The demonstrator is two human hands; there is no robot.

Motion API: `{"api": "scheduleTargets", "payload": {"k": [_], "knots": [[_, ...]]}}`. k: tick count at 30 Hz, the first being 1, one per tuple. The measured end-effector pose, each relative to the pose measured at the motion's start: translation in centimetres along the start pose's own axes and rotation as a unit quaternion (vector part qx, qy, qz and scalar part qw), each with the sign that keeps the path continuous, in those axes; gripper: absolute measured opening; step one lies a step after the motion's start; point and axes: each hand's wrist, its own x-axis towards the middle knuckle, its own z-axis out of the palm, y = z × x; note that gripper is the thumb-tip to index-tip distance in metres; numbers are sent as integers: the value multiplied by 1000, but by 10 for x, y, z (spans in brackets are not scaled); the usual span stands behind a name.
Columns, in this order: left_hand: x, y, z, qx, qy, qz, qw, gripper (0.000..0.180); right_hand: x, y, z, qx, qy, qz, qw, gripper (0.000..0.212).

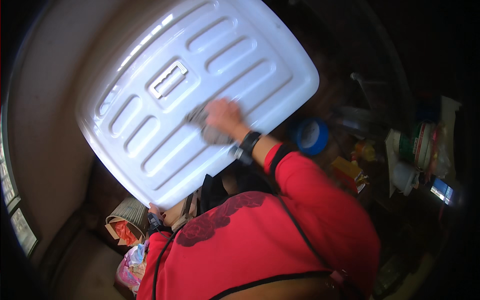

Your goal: The person wipes the surface of a white plastic lid and then wipes the interior frame and glass of a sliding window with a cloth.

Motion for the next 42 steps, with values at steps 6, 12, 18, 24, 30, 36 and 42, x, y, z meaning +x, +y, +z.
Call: {"api": "scheduleTargets", "payload": {"k": [6, 12, 18, 24, 30, 36, 42], "knots": [[0, -1, 7, 13, 12, 6, 1000, 56, 22, 226, -143, -239, 38, 198, 950, 28], [-43, 14, 12, 61, 67, 21, 996, 59, -92, 269, -255, -210, 164, 375, 888, 35], [-116, 79, 51, 263, 281, 381, 841, 66, -97, 73, -104, 22, 158, -144, 977, 25], [-174, 136, 132, 225, 59, 717, 657, 72, -99, 72, -30, 24, 60, -74, 995, 22], [-190, 130, 164, 437, 41, 614, 656, 98, -75, 275, -144, -81, 192, 327, 922, 36], [-189, 131, 165, 465, 21, 574, 674, 101, -24, 136, -94, 42, 277, 21, 960, 36], [-188, 130, 164, 472, 30, 579, 664, 101, 15, 35, -16, 22, 68, -143, 987, 27]]}}
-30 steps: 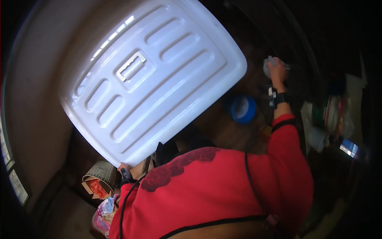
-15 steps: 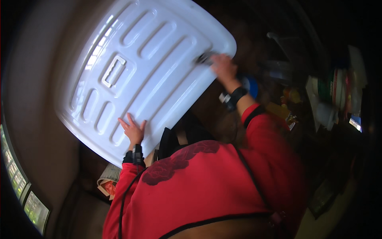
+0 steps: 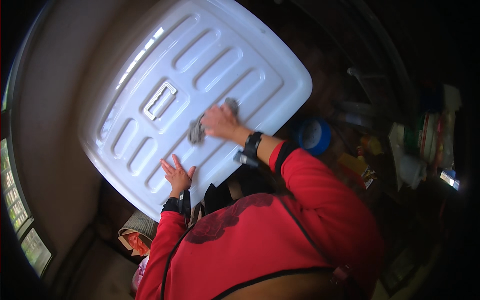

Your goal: The person wipes the surface of a white plastic lid and then wipes the interior frame and glass of a sliding window with a cloth.

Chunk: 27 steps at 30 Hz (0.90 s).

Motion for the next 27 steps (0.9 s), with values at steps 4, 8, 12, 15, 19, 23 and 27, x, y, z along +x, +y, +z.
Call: {"api": "scheduleTargets", "payload": {"k": [4, 8, 12, 15, 19, 23, 27], "knots": [[-2, 1, 1, -22, -2, -2, 1000, 101, 5, 97, -58, -119, -62, 160, 978, 27], [-2, 4, 1, -52, 16, -6, 999, 102, 10, 149, -98, -203, -69, 242, 946, 26], [-3, 5, 1, -50, 9, -12, 999, 103, 8, 146, -139, -252, 50, 383, 887, 25], [-4, 6, 3, -50, 27, -4, 998, 103, -3, 121, -153, -228, 111, 302, 919, 26], [-3, 7, 2, -48, 8, -18, 999, 103, -5, 41, -80, -32, 77, 54, 995, 33], [-1, 8, -3, -39, -25, -31, 998, 103, -21, 7, -22, -14, -56, 20, 998, 27], [-1, 9, -6, -57, -23, -22, 998, 102, -38, 117, -82, -181, 12, 293, 939, 33]]}}
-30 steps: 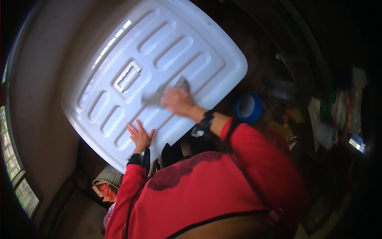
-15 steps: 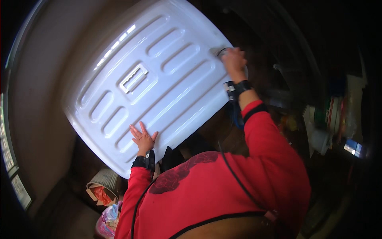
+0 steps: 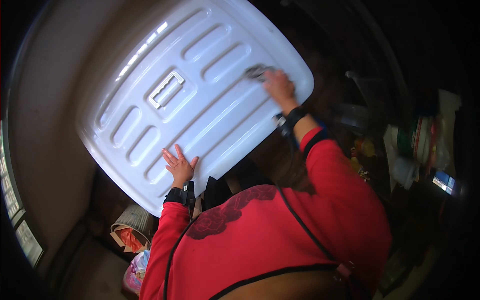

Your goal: The person wipes the surface of a white plastic lid and then wipes the interior frame and glass of a sliding window with a cloth.

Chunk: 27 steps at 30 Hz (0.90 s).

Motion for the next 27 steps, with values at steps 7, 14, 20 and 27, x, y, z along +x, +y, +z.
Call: {"api": "scheduleTargets", "payload": {"k": [7, 14, 20, 27], "knots": [[-4, 6, -3, -2, 5, -7, 1000, 100, 30, 7, -17, 101, 191, 1, 976, 31], [-2, -2, 1, 28, 3, 2, 1000, 100, 13, -179, 40, 164, -9, -234, 958, 42], [0, -9, 10, 49, 49, 30, 997, 102, 112, -61, 31, 72, 88, -31, 993, 35], [-3, -4, 3, 21, 19, 20, 999, 102, 58, 21, -2, -38, 91, 202, 974, 40]]}}
